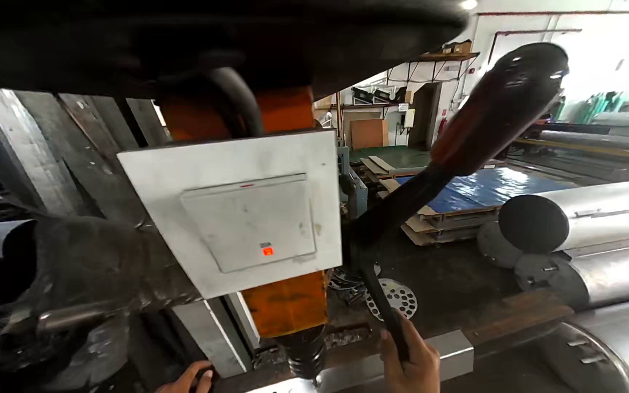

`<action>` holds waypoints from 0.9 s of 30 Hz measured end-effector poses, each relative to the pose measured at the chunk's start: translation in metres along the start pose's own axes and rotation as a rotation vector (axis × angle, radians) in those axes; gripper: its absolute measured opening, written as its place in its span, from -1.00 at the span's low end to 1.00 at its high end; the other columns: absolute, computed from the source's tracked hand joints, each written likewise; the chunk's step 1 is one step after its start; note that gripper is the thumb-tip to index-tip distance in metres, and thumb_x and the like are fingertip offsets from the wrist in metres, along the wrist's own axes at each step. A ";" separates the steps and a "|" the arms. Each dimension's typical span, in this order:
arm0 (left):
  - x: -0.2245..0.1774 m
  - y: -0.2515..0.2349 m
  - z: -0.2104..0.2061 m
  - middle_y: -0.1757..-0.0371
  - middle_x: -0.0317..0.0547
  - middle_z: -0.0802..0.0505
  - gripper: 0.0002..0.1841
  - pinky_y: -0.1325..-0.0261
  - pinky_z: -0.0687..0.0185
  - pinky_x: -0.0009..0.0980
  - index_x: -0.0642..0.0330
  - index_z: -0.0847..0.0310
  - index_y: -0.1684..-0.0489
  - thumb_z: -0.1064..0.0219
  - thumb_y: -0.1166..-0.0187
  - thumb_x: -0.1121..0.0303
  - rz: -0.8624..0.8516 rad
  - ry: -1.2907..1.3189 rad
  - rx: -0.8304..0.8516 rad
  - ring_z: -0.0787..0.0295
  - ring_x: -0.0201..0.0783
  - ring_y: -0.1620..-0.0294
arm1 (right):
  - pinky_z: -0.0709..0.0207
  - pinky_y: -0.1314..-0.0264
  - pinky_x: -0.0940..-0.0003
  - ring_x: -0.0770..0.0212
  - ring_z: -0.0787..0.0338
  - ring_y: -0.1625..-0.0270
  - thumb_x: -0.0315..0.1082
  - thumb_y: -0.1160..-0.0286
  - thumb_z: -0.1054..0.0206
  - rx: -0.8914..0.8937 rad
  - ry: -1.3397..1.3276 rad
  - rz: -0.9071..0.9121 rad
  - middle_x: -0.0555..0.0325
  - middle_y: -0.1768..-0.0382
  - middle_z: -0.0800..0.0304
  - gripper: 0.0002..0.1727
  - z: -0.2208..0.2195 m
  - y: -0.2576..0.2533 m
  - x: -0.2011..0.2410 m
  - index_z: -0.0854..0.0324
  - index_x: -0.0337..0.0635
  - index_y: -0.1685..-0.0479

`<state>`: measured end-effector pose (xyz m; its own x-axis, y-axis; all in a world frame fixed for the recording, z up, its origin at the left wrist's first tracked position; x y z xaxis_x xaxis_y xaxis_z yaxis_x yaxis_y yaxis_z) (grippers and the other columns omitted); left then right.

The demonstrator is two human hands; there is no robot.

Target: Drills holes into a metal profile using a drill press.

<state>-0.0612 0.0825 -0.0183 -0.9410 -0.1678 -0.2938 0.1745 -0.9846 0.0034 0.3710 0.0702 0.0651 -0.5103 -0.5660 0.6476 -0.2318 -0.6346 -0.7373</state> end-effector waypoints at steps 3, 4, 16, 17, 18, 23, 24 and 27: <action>0.001 0.000 0.000 -0.02 0.26 -0.91 -0.43 -0.16 -0.62 0.40 0.10 -0.60 -0.50 0.05 -0.78 -0.06 -0.005 0.004 0.008 -0.86 0.33 -0.09 | -0.67 0.53 0.41 0.44 -0.72 0.60 -0.20 -0.51 -0.25 -0.086 0.042 0.070 0.20 0.49 -0.85 -0.54 -0.015 -0.004 -0.017 -0.73 -0.42 -0.16; 0.001 0.001 0.001 -0.02 0.25 -0.91 -0.45 -0.17 -0.62 0.39 0.08 -0.62 -0.49 0.04 -0.78 -0.05 0.002 0.000 0.008 -0.86 0.32 -0.09 | -0.66 0.53 0.39 0.42 -0.72 0.60 -0.19 -0.51 -0.24 -0.115 0.055 0.093 0.19 0.49 -0.85 -0.54 -0.023 -0.007 -0.023 -0.73 -0.42 -0.14; 0.002 0.001 -0.001 0.02 0.18 -0.92 -0.46 -0.14 -0.65 0.35 0.02 -0.62 -0.48 0.06 -0.77 -0.03 0.012 0.021 0.000 -0.88 0.26 -0.06 | -0.67 0.56 0.22 0.32 -0.70 0.63 -0.25 -0.52 -0.26 0.112 -0.001 -0.189 0.26 0.55 -0.77 -0.57 0.005 -0.003 0.003 -0.66 -0.26 -0.31; 0.000 0.002 0.000 0.02 0.19 -0.92 -0.47 -0.16 -0.65 0.35 0.01 -0.61 -0.49 0.06 -0.78 -0.04 0.018 0.021 0.003 -0.87 0.27 -0.07 | -0.72 0.52 0.16 0.27 -0.74 0.62 -0.27 -0.56 -0.27 0.194 -0.021 -0.257 0.22 0.54 -0.79 -0.56 0.021 -0.002 0.019 -0.62 -0.27 -0.37; -0.001 0.002 0.001 0.02 0.18 -0.92 -0.47 -0.17 -0.65 0.35 0.00 -0.61 -0.49 0.07 -0.78 -0.04 0.022 0.017 0.003 -0.87 0.26 -0.07 | -0.75 0.48 0.12 0.22 -0.77 0.59 -0.28 -0.59 -0.26 0.261 -0.032 -0.310 0.18 0.53 -0.79 -0.56 0.037 -0.004 0.036 -0.59 -0.28 -0.40; -0.001 0.002 -0.002 0.03 0.16 -0.92 -0.47 -0.17 -0.65 0.32 -0.03 -0.60 -0.51 0.06 -0.77 -0.04 0.037 0.005 0.000 -0.88 0.24 -0.07 | -0.70 0.46 0.19 0.24 -0.74 0.54 -0.24 -0.74 -0.12 0.509 -0.029 -0.372 0.20 0.44 -0.77 -0.56 0.093 -0.029 0.104 -0.52 -0.31 -0.45; -0.001 0.003 -0.001 0.03 0.16 -0.92 -0.47 -0.18 -0.65 0.31 -0.03 -0.60 -0.52 0.06 -0.77 -0.05 0.035 0.007 0.001 -0.88 0.23 -0.07 | -0.70 0.47 0.22 0.26 -0.74 0.54 -0.24 -0.73 -0.14 0.515 -0.039 -0.376 0.21 0.43 -0.77 -0.57 0.094 -0.031 0.106 -0.52 -0.30 -0.44; 0.000 0.001 -0.001 0.05 0.16 -0.93 -0.46 -0.18 -0.65 0.31 -0.02 -0.60 -0.51 0.06 -0.76 -0.05 0.015 0.009 -0.015 -0.88 0.25 -0.07 | -0.67 0.47 0.36 0.34 -0.70 0.53 -0.40 -0.69 -0.17 0.405 -0.197 -0.318 0.17 0.38 -0.77 -0.50 0.077 -0.014 0.084 -0.38 -0.50 -0.55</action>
<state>-0.0609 0.0816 -0.0189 -0.9356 -0.1817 -0.3027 0.1928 -0.9812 -0.0069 0.3954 -0.0092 0.1445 -0.2932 -0.3766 0.8788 0.0075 -0.9200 -0.3918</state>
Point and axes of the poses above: each hand's wrist, its own y-axis away from the middle knuckle, its own z-axis out of the back of the hand, x = y × z, the point moved 4 cm from there along -y, towards the middle knuckle
